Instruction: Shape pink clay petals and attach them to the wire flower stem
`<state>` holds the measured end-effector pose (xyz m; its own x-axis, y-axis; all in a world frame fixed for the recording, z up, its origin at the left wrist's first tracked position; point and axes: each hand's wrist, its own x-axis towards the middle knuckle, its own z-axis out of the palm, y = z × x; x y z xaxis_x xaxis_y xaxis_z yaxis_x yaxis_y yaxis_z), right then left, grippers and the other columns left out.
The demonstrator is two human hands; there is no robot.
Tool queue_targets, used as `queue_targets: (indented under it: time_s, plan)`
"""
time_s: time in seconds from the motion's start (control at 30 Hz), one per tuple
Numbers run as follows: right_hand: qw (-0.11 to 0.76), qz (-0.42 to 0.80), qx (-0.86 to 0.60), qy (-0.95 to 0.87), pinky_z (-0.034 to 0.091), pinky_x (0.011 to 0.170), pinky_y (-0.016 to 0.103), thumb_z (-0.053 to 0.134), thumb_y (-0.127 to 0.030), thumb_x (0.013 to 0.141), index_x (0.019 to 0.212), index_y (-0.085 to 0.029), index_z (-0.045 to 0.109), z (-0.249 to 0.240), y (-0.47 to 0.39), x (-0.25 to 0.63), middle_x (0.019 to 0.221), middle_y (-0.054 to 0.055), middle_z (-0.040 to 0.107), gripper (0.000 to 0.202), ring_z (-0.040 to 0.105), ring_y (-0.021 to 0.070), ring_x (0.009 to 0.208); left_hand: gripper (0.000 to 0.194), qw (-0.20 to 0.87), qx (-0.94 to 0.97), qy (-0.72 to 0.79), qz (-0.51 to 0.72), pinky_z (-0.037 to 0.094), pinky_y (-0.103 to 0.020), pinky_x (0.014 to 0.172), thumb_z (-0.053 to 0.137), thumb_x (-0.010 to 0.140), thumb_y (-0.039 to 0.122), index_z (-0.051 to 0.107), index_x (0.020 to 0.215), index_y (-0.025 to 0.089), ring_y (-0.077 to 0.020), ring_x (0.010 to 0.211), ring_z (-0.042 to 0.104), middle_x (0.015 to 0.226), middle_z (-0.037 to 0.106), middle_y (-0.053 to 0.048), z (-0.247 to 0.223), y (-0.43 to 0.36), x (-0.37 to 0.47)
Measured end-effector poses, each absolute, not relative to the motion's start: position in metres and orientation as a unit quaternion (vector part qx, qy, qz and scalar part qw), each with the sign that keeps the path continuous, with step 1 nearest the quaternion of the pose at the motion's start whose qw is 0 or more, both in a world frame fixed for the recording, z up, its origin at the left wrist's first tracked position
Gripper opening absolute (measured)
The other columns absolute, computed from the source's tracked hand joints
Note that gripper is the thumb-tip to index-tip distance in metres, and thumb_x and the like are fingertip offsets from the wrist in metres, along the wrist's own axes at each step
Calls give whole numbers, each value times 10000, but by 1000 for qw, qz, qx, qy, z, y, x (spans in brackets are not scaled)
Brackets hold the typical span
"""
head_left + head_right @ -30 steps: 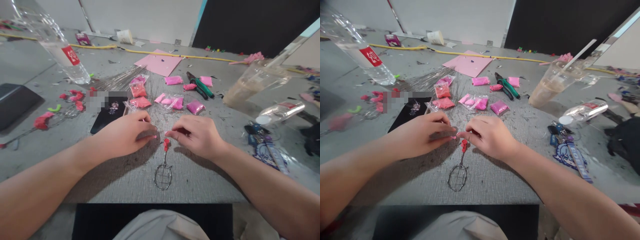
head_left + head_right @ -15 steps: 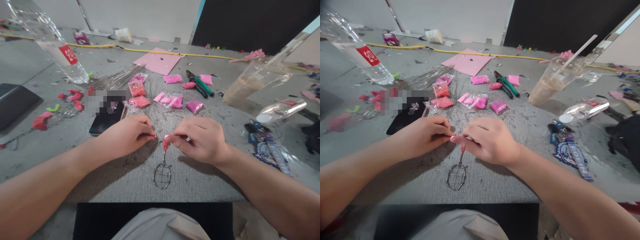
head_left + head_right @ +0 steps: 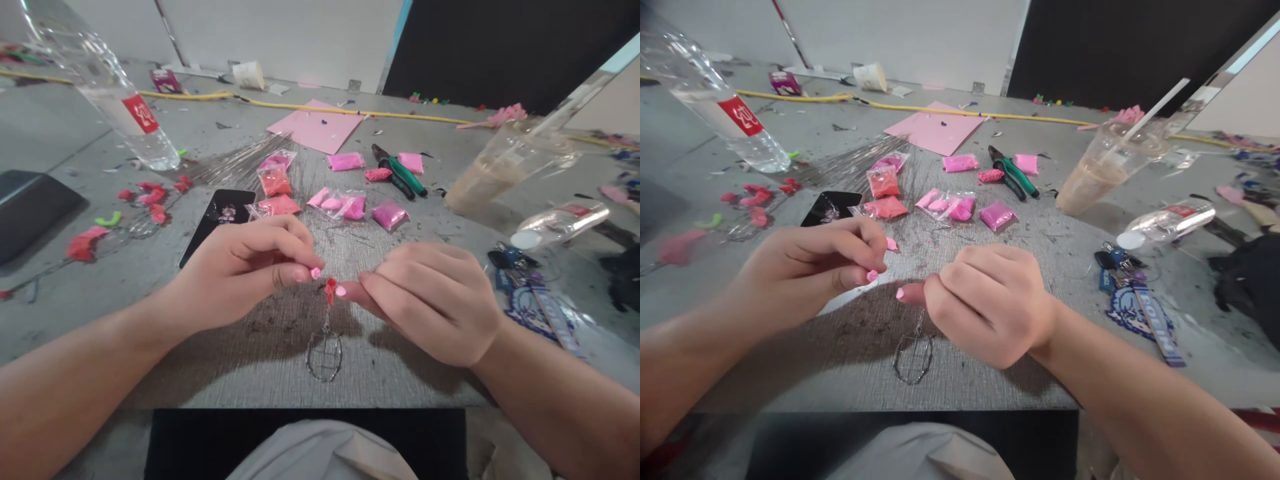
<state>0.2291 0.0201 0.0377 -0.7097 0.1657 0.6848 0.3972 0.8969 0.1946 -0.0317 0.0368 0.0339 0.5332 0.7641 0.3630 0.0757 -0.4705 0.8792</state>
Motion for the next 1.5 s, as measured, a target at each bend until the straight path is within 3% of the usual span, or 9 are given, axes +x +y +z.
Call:
queue_targets:
  time_s: [0.2, 0.53, 0.83, 1.0, 1.5]
  plan:
    - [353, -145, -169, -909, 475, 502, 330, 733, -154, 919, 858, -189, 677, 33, 17, 224, 668, 0, 632, 90, 612, 168, 618, 134, 536, 699, 276, 385, 486, -232, 652, 691, 957, 157, 736, 841, 205, -119, 762, 596, 874, 617, -16, 26, 27, -24]
    - [334, -133, -184, -915, 501, 507, 328, 721, -129, 924, 777, -190, 675, 39, 12, 221, 644, 7, 660, 165, 584, 147, 581, 174, 537, 698, 259, 397, 493, -211, 701, 680, 953, 95, 777, 935, 237, -100, 812, 603, 921, 622, -3, 25, 20, -23]
    - [311, -122, -193, -923, 516, 510, 340, 732, -151, 920, 762, -188, 705, 43, 4, 219, 673, 21, 704, 165, 600, 149, 587, 157, 529, 700, 266, 400, 501, -193, 617, 756, 895, 105, 803, 922, 253, -86, 726, 588, 933, 648, -8, 27, 18, -20]
    - [346, -118, -205, -908, 526, 535, 323, 718, -148, 930, 749, -170, 701, 42, 0, 215, 607, -9, 656, 183, 569, 129, 566, 130, 511, 717, 221, 419, 513, -191, 606, 781, 878, 104, 803, 952, 210, -96, 741, 616, 906, 658, -26, 25, 20, -20]
    - [363, -103, -212, -901, 483, 527, 310, 735, -109, 903, 692, -165, 687, 43, -2, 210, 578, -22, 627, 224, 541, 115, 555, 115, 535, 724, 198, 389, 557, -232, 739, 633, 977, 94, 715, 931, 161, -129, 821, 646, 895, 654, -45, 24, 22, -16]
